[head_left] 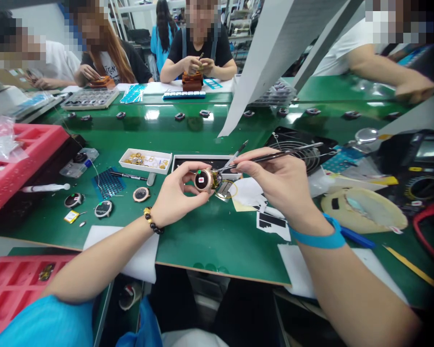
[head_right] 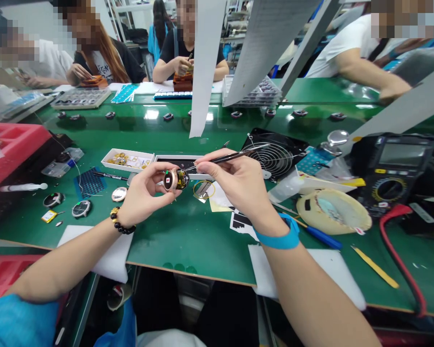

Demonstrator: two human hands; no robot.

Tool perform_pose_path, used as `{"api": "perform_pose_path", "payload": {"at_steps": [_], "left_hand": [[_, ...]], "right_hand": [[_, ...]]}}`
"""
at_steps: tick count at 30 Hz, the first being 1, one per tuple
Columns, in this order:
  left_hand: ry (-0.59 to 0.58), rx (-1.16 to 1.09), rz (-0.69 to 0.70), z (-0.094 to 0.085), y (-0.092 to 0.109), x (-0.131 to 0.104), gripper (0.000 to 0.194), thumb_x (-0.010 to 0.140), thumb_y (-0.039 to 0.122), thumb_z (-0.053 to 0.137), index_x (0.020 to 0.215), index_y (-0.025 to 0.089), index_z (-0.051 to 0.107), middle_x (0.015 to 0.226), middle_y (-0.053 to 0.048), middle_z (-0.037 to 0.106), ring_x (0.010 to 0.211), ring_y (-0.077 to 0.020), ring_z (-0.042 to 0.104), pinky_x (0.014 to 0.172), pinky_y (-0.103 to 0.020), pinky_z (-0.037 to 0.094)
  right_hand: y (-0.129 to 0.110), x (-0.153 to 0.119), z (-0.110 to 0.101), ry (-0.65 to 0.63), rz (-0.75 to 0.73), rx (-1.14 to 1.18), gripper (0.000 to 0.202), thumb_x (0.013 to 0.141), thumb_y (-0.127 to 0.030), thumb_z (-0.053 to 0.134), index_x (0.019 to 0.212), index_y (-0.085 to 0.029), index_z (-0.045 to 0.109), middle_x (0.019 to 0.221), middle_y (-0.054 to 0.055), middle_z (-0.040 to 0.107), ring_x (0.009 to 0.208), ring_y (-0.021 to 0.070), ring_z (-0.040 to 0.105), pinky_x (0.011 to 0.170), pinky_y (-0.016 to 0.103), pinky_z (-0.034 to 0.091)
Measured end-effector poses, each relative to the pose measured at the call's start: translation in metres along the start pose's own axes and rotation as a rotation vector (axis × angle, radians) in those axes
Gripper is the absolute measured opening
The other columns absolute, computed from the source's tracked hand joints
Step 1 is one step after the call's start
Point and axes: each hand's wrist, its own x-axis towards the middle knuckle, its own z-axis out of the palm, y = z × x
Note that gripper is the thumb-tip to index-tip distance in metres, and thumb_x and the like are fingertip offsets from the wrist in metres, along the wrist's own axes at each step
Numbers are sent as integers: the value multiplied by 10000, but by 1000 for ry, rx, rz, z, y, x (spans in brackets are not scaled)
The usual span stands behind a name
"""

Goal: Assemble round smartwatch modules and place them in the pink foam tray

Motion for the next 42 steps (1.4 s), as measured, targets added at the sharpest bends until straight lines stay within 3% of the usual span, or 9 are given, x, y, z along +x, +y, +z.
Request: {"api": "perform_pose_path", "payload": {"at_steps": [16, 22, 34, 42], "left_hand": [[-11, -79, -12, -1, -2, 1, 451, 752, 143, 772, 1170, 169, 603, 1124, -86, 636, 953, -171, 653, 667, -198, 593], [-2, -111, -35, -1, -2, 1, 453, 754, 167, 786, 1169, 171, 603, 1097, -82, 633, 934, -165, 644, 661, -203, 592], [10, -139, -55, -2, -2, 2, 458, 755, 182, 789, 1171, 168, 600, 1157, -97, 622, 954, -171, 650, 689, -216, 601], [10, -139, -50, -2, -2, 2, 452, 754, 178, 792, 1164, 169, 601, 1077, -77, 627, 927, -158, 641, 674, -204, 589]], "right_hand": [[3, 4, 4, -21, 50, 149, 569, 762, -592, 710, 965, -62, 661, 911, 73, 660, 783, 48, 665, 734, 115, 584], [1, -1, 7, 33, -17, 82, 508, 796, -569, 686, 943, -83, 668, 946, 60, 659, 814, 35, 660, 703, 97, 552], [5, -5, 9, 66, -169, -65, 384, 849, -485, 657, 908, -107, 693, 966, 40, 650, 896, 14, 631, 822, 118, 543], [5, -5, 12, 61, -167, -53, 375, 853, -472, 654, 921, -106, 698, 973, 45, 652, 894, 14, 634, 797, 104, 544]]}}
